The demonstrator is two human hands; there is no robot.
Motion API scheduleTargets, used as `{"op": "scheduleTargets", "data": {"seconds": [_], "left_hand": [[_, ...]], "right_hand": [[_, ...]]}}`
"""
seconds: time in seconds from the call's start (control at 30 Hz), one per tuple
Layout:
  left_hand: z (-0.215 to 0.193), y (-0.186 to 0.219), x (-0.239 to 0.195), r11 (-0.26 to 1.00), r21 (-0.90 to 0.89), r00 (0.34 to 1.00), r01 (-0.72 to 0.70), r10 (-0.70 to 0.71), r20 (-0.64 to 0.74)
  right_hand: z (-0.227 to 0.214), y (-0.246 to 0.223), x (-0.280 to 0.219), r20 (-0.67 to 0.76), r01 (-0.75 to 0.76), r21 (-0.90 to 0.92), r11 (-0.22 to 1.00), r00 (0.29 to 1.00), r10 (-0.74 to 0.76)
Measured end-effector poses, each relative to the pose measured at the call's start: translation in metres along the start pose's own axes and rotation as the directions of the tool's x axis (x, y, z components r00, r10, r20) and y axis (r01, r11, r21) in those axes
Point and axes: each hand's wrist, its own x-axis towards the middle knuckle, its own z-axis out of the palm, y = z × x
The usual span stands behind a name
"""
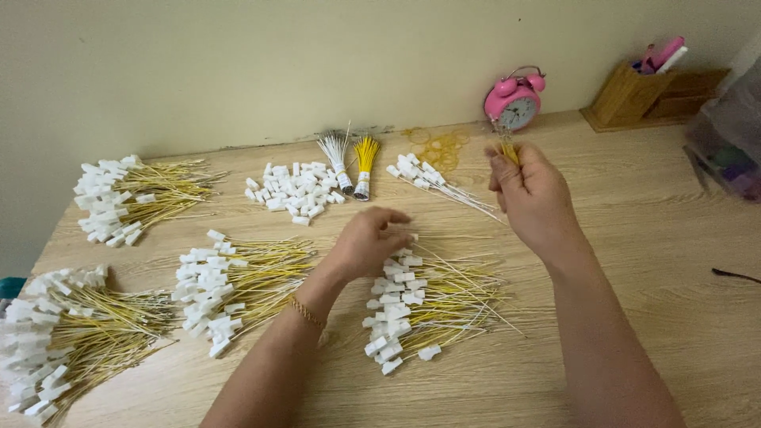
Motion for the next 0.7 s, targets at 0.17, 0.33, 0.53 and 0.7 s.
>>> {"op": "scheduleTargets", "data": {"seconds": [0.17, 0.33, 0.53, 0.7], "left_hand": [[-0.004, -0.018, 0.058, 0.906, 0.424, 0.960, -0.020, 0.135, -0.244], [0.007, -0.050, 0.133, 0.657, 0.748, 0.938, 0.095, 0.192, -0.288], [-0.003, -0.029, 0.119, 0.687, 0.708, 0.977, 0.164, -0.012, -0.215], [-0.019, -0.012, 0.085, 0.759, 0.643, 0.989, 0.099, -0.001, -0.151]], "right_hand": [[0.010, 0.017, 0.003, -0.010, 0.167, 0.012, 0.986, 0.986, -0.167], [0.013, 0.016, 0.002, 0.021, 0.235, -0.096, 0.967, 0.972, -0.234], [0.014, 0.013, 0.000, 0.039, 0.118, -0.014, 0.993, 0.992, -0.118], [0.016, -0.004, -0.006, 0.065, -0.036, -0.171, 0.985, 0.997, 0.048]]}}
